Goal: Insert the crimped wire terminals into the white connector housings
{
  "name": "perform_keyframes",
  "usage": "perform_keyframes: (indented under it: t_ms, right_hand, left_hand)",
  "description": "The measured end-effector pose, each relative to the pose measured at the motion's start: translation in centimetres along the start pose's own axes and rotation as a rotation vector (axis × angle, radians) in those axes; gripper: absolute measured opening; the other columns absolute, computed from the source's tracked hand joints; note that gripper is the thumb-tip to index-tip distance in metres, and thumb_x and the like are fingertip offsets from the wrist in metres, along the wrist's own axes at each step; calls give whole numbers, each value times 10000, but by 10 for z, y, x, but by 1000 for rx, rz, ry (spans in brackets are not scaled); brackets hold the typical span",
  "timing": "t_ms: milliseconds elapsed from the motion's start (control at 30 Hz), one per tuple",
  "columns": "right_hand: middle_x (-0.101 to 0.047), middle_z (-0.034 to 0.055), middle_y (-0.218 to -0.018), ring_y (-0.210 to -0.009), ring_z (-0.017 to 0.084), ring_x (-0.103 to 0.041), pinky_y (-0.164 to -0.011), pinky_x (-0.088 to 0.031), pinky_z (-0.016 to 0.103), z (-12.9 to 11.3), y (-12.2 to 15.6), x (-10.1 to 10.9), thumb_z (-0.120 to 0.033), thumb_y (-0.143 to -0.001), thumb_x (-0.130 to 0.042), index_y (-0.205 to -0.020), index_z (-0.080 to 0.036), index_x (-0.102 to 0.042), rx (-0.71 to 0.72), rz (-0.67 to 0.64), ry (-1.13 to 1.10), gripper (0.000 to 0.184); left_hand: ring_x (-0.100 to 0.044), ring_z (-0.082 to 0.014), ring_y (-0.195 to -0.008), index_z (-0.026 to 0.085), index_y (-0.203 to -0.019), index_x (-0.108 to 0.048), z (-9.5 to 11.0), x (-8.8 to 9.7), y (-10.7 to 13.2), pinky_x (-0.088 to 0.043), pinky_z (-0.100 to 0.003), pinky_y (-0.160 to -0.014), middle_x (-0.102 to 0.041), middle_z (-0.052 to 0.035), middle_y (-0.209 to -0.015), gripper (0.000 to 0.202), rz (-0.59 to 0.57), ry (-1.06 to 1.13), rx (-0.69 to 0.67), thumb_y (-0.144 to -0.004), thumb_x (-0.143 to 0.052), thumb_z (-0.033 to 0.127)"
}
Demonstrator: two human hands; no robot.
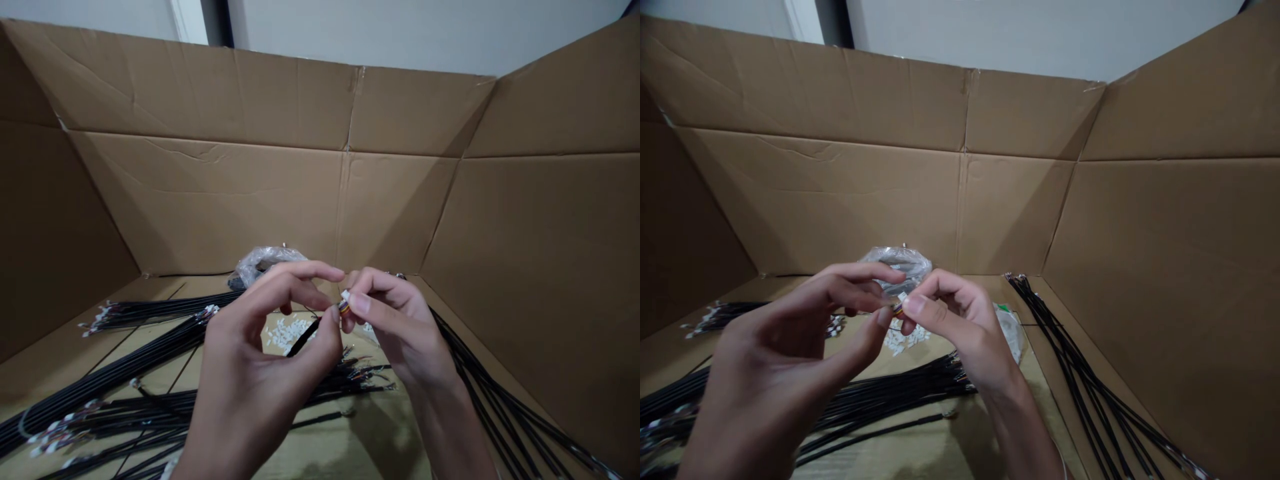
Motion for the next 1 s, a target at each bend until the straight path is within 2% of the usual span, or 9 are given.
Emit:
perform_keyframes:
  t_ms: [133,267,533,700,867,1000]
  right_hand:
    - [-701,-15,-688,-660,134,-648,-654,-538,261,4,1,1,-243,-899,-777,-747,-220,-743,-34,-8,-43,157]
    - [-703,-12,-684,-651,139,-649,-648,-545,271,5,1,2,-261,-896,-788,-747,-218,-741,-46,-9,-51,162]
    - [-706,-3,-705,-706,162,-656,-730,-553,307,-3,3,0,-316,-916,-780,-741,-218,-727,-41,-44,94,207]
    - [-688,-23,-716,-719,137,-635,-755,-522,279,-9,6,-2,-270,-939,-753,-741,-213,-719,-25,-54,154,209]
    - [-680,-29,-725,-724,126,-623,-719,-493,257,-9,7,-1,-277,-958,-741,-752,-207,-715,-55,-61,177,219]
    - [-659,-34,-736,-731,128,-591,-705,-456,262,-12,10,-1,-269,-962,-726,-754,-212,-696,-43,-40,293,218]
  left_hand:
    - [-737,-311,-1031,268,-789,-728,-2,-4,-1,-614,-413,-855,-808,-55,-1006,157,-8,18,21,-744,-855,349]
    - [-734,-310,-1020,266,-770,-716,-4,-1,-1,-608,-410,-840,-807,-55,-999,158,-8,22,24,-752,-852,344]
    - [-719,-221,-999,259,-682,-657,-6,-2,-5,-494,-343,-829,-784,26,-1006,182,-140,52,43,-845,-723,212]
    - [-699,-201,-919,259,-673,-654,-10,-4,-3,-478,-342,-778,-775,32,-972,181,-170,89,68,-836,-718,213]
    - [-710,-199,-936,250,-693,-665,-9,-5,0,-484,-334,-807,-789,29,-1014,166,-187,68,55,-834,-733,193]
    - [-692,-181,-875,248,-698,-676,-9,-5,-2,-478,-333,-790,-792,28,-991,155,-192,58,58,-838,-713,194]
Point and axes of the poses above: each hand's wrist, its own y-axis away from the middle knuckle, its own x-axis out of the back of the hand, z = x × y, the point moved 9 cm from there along -y, towards the middle knuckle
